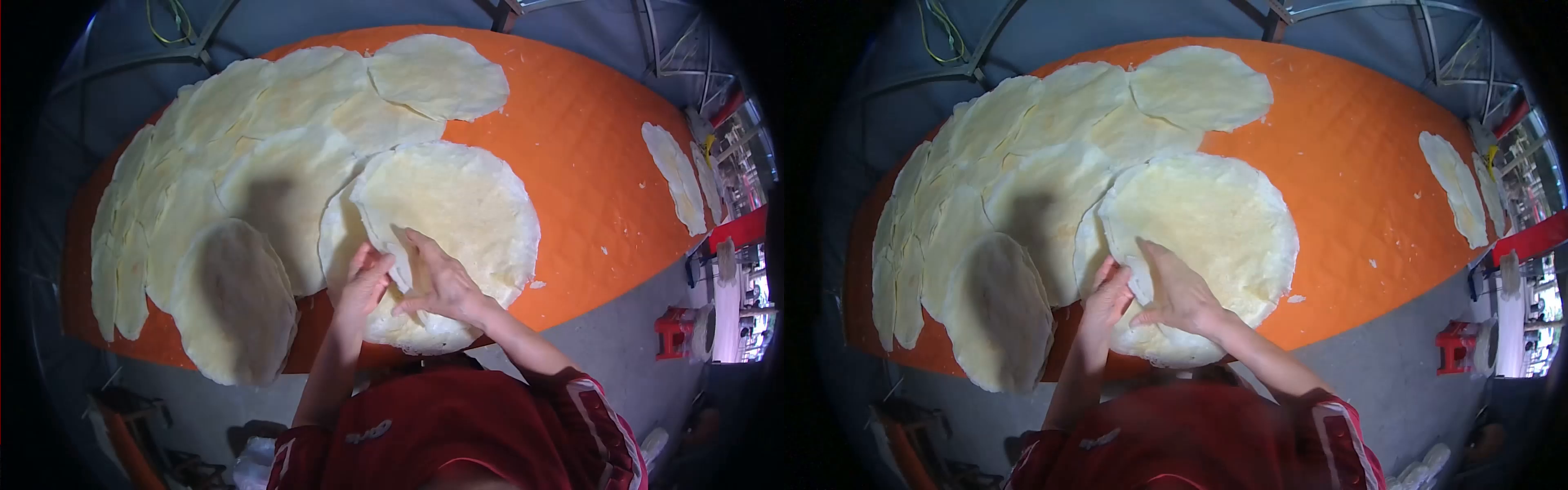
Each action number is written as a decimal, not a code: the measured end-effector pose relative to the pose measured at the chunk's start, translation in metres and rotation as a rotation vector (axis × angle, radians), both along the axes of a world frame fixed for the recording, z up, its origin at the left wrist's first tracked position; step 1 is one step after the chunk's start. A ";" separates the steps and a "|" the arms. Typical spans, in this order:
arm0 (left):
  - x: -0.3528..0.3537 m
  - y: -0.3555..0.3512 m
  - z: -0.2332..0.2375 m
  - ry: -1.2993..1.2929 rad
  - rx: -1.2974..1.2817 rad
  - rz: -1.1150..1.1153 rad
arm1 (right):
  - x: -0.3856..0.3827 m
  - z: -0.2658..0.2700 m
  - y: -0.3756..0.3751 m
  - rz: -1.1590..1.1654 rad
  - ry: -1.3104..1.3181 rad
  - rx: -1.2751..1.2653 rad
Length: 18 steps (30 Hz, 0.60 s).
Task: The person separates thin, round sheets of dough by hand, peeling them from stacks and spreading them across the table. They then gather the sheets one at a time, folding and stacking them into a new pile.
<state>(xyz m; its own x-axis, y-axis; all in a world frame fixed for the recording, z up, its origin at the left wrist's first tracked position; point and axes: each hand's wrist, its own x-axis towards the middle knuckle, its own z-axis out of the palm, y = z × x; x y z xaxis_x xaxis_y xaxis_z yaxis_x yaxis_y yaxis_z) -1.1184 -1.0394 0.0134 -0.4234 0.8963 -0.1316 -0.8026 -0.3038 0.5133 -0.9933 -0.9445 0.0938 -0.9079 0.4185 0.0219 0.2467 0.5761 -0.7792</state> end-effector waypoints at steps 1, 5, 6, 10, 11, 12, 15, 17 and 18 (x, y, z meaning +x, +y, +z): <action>-0.002 0.001 -0.001 0.108 -0.034 -0.071 | -0.007 -0.007 0.001 -0.015 0.004 0.037; -0.003 0.001 -0.001 0.154 -0.025 -0.106 | -0.007 -0.031 0.007 -0.065 -0.104 -0.105; -0.001 -0.001 -0.008 0.147 -0.021 -0.099 | -0.005 -0.042 0.005 -0.173 -0.040 -0.240; 0.007 -0.009 -0.034 0.137 -0.342 0.033 | 0.008 -0.057 0.031 -0.179 0.085 -0.144; 0.011 -0.014 -0.036 0.107 -0.498 0.099 | 0.016 -0.063 0.058 -0.345 0.168 -0.397; 0.011 -0.022 -0.037 0.125 -0.514 0.134 | 0.030 -0.057 0.106 -0.125 0.172 -0.548; 0.010 -0.033 -0.032 0.043 -0.482 0.145 | 0.070 0.020 0.199 -0.129 0.087 -0.248; 0.008 -0.036 -0.032 0.049 -0.484 0.134 | 0.089 0.071 0.236 -0.051 0.180 -0.436; 0.007 -0.036 -0.032 0.054 -0.489 0.133 | 0.086 0.108 0.238 -0.218 -0.028 -0.174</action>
<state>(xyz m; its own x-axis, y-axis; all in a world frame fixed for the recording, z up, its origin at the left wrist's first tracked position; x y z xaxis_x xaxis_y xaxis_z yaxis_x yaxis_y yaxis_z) -1.1114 -1.0759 -0.0190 -0.5474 0.6735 -0.4968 -0.7415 -0.1151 0.6610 -0.9071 -0.7069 0.2014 -0.7955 0.5990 -0.0914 0.3729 0.3651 -0.8530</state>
